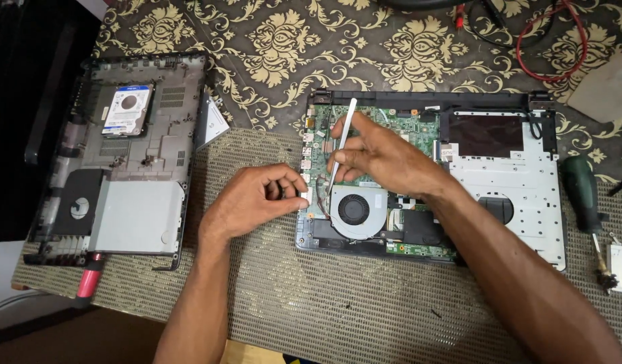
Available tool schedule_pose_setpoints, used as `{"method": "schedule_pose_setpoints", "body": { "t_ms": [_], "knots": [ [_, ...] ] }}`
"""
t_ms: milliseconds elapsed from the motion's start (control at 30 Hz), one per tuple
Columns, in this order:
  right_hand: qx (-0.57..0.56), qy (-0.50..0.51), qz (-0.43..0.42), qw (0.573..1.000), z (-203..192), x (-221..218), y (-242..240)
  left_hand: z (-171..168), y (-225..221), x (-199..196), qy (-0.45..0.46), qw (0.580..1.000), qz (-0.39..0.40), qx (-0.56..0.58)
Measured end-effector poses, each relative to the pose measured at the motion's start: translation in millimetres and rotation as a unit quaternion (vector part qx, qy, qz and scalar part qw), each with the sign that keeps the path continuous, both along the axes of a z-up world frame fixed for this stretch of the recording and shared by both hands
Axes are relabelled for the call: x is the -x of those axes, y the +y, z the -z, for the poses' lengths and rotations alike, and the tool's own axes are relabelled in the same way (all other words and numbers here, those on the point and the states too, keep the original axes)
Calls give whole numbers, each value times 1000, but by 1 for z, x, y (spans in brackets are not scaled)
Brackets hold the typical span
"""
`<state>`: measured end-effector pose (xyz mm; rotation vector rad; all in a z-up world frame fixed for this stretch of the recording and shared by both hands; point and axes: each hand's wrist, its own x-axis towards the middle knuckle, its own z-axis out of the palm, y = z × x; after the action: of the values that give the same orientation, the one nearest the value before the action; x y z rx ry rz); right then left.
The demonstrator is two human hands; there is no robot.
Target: The person is routing wires and adjusting components inside a laptop chassis, specifically around the cooling fan and motherboard, using tweezers and a screwdriver.
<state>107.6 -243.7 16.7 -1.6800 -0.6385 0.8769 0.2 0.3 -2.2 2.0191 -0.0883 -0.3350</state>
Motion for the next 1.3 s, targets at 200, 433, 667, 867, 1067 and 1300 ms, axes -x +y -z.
{"method": "schedule_pose_setpoints", "body": {
  "t_ms": [200,433,667,867,1067,1300],
  "knots": [
    [11,4,-3,1000,0,-2,2,0,0,1,3,1000,-3,3],
    [31,37,-37,998,7,-15,13,-4,-2,1,-3,1000,3,7],
    [58,66,-51,995,-1,-20,15,-4,-2,0,-11,1000,7,9],
    [35,58,-84,994,9,-29,14,-3,-3,1,-9,1000,5,8],
    [35,61,-114,991,6,-33,18,-2,0,1,-21,1000,8,8],
    [18,54,-132,990,13,-37,16,-1,-1,1,-27,999,9,23]
  ]
}}
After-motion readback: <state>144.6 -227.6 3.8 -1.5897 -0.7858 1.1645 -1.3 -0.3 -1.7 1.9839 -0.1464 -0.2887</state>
